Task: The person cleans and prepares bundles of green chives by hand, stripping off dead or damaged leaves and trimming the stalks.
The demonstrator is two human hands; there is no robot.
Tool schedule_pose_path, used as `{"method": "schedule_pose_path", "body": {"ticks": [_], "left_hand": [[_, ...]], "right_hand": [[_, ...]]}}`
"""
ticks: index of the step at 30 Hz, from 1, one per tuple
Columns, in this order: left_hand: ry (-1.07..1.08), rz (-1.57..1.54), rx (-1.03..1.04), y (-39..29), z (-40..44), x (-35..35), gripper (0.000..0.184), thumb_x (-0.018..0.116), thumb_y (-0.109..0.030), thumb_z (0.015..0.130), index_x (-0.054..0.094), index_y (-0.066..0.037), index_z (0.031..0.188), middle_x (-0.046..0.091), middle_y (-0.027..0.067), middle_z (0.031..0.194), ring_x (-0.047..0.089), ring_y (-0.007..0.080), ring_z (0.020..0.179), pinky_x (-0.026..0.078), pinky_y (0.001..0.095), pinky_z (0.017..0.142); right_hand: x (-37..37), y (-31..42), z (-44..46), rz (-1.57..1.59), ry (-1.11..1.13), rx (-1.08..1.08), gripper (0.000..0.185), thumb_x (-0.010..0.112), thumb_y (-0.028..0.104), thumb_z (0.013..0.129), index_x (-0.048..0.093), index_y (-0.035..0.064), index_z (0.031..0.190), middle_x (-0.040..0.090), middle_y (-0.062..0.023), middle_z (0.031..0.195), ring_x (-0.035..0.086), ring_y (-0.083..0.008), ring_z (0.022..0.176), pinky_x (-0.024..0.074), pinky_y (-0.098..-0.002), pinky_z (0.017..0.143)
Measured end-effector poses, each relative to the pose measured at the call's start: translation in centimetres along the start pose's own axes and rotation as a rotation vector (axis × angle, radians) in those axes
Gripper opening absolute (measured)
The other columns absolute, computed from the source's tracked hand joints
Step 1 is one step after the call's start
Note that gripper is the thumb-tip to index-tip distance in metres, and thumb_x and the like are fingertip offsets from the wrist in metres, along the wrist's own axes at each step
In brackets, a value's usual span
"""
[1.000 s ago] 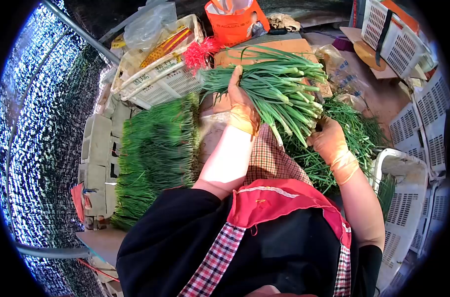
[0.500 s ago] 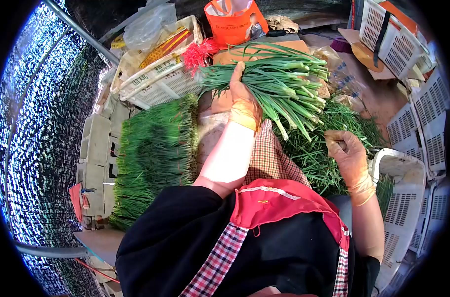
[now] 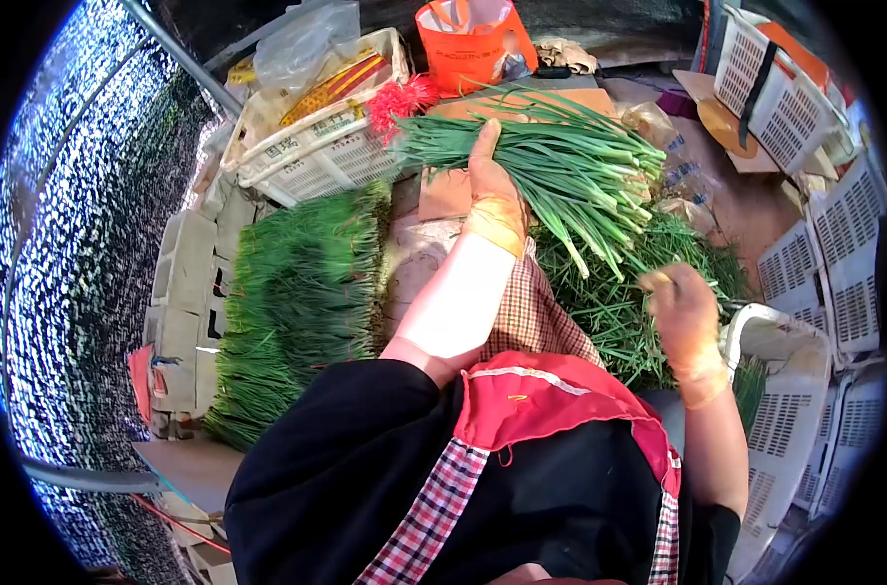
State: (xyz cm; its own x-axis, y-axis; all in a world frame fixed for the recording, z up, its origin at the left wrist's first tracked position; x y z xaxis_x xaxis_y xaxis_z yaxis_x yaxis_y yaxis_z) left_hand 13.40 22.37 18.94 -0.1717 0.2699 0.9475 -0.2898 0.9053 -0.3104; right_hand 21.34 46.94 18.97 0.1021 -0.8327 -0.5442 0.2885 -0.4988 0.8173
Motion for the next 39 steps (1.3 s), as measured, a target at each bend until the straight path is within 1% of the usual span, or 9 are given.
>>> {"method": "schedule_pose_path", "body": {"ticks": [6,10,12,18,24,30,33,35,39], "left_hand": [[0.235,0.082,0.006,-2.7,1.1,0.1,0.02,0.058,-0.019,0.08,0.058,-0.002,0.09,0.061,0.0102,0.088,0.058,0.0254,0.08,0.047,0.04,0.08],[0.501,0.412,0.004,-1.3,0.0,3.1,0.026,0.061,-0.015,0.077,0.058,-0.001,0.098,0.062,0.0101,0.092,0.061,0.0229,0.081,0.05,0.038,0.078],[0.665,0.295,-0.24,-0.7,-2.2,6.0,0.03,0.065,-0.007,0.072,0.057,-0.002,0.1,0.061,0.01,0.097,0.061,0.0218,0.083,0.051,0.0348,0.077],[0.826,0.585,-0.16,1.2,-1.7,7.9,0.044,0.067,-0.001,0.069,0.052,-0.003,0.11,0.06,0.0099,0.098,0.062,0.0223,0.086,0.05,0.0345,0.077],[0.792,0.537,0.199,4.3,-1.2,9.2,0.058,0.066,0.007,0.069,0.042,-0.004,0.121,0.058,0.0056,0.103,0.058,0.0159,0.089,0.049,0.0289,0.077],[0.721,0.526,-0.116,7.0,0.0,8.6,0.091,0.071,-0.001,0.066,0.015,-0.003,0.138,0.036,0.0142,0.131,0.037,0.0238,0.12,0.033,0.0349,0.098],[0.742,0.844,0.033,7.3,0.4,9.0,0.09,0.072,-0.003,0.067,0.016,0.0,0.137,0.033,0.0145,0.133,0.034,0.0242,0.122,0.033,0.0345,0.099],[0.964,1.134,0.598,6.6,0.1,9.1,0.099,0.079,-0.022,0.061,0.018,0.002,0.136,0.032,0.0186,0.133,0.034,0.0283,0.122,0.029,0.0344,0.101],[0.812,0.976,0.744,4.0,-0.5,4.9,0.089,0.078,-0.024,0.062,0.029,0.002,0.131,0.037,0.0194,0.129,0.039,0.029,0.118,0.031,0.0338,0.099]], "right_hand": [[-8.7,-11.1,-2.7,-0.769,-0.017,0.282,0.032,0.063,0.007,0.072,0.057,0.0035,0.104,0.061,-0.0112,0.091,0.058,-0.0264,0.08,0.046,-0.0347,0.076],[-6.6,-3.1,1.8,-0.02,-0.084,0.026,0.063,0.071,0.013,0.069,0.044,-0.0009,0.124,0.049,-0.013,0.123,0.047,-0.0228,0.114,0.0379,-0.0327,0.095],[-5.2,0.8,4.1,0.293,-0.005,-0.021,0.076,0.074,0.015,0.068,0.035,-0.001,0.131,0.044,-0.0135,0.129,0.041,-0.0211,0.12,0.0322,-0.0333,0.1],[-0.8,5.5,9.4,0.807,0.363,-0.225,0.098,0.08,0.013,0.058,0.024,0.0058,0.138,0.041,-0.0106,0.131,0.039,-0.0199,0.12,0.0291,-0.0321,0.101],[2.6,4.4,10.2,0.702,0.284,-0.249,0.077,0.076,0.013,0.057,0.039,0.0047,0.124,0.051,-0.0035,0.114,0.048,-0.0171,0.106,0.0386,-0.0308,0.092],[1.5,1.3,10.7,0.893,0.272,0.048,0.049,0.069,0.014,0.071,0.051,-0.0008,0.114,0.058,-0.0064,0.106,0.056,-0.0186,0.095,0.0475,-0.0297,0.082],[1.5,-2.5,9.6,0.999,0.219,0.145,0.043,0.065,0.015,0.075,0.052,-0.0004,0.113,0.059,-0.0081,0.105,0.058,-0.021,0.093,0.048,-0.0316,0.082],[2.2,-4.6,8.6,1.282,0.083,0.176,0.041,0.063,0.016,0.076,0.053,0.0003,0.112,0.06,-0.0096,0.104,0.059,-0.0229,0.09,0.0483,-0.0339,0.082],[1.7,-8.4,7.5,1.347,0.106,0.195,0.041,0.064,0.019,0.077,0.053,-0.0001,0.112,0.06,-0.0113,0.102,0.059,-0.0244,0.09,0.0485,-0.0365,0.083]]}}
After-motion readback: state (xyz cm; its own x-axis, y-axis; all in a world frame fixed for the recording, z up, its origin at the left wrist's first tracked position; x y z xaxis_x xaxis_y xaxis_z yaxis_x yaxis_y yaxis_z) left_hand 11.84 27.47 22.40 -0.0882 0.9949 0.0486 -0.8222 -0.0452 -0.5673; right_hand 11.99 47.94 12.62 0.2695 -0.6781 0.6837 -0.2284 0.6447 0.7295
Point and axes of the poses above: each hand's wrist, its own z-axis towards the middle knuckle, its own x-axis out of the palm, y = z × x, the point moved 1 cm from there along z, towards the middle knuckle
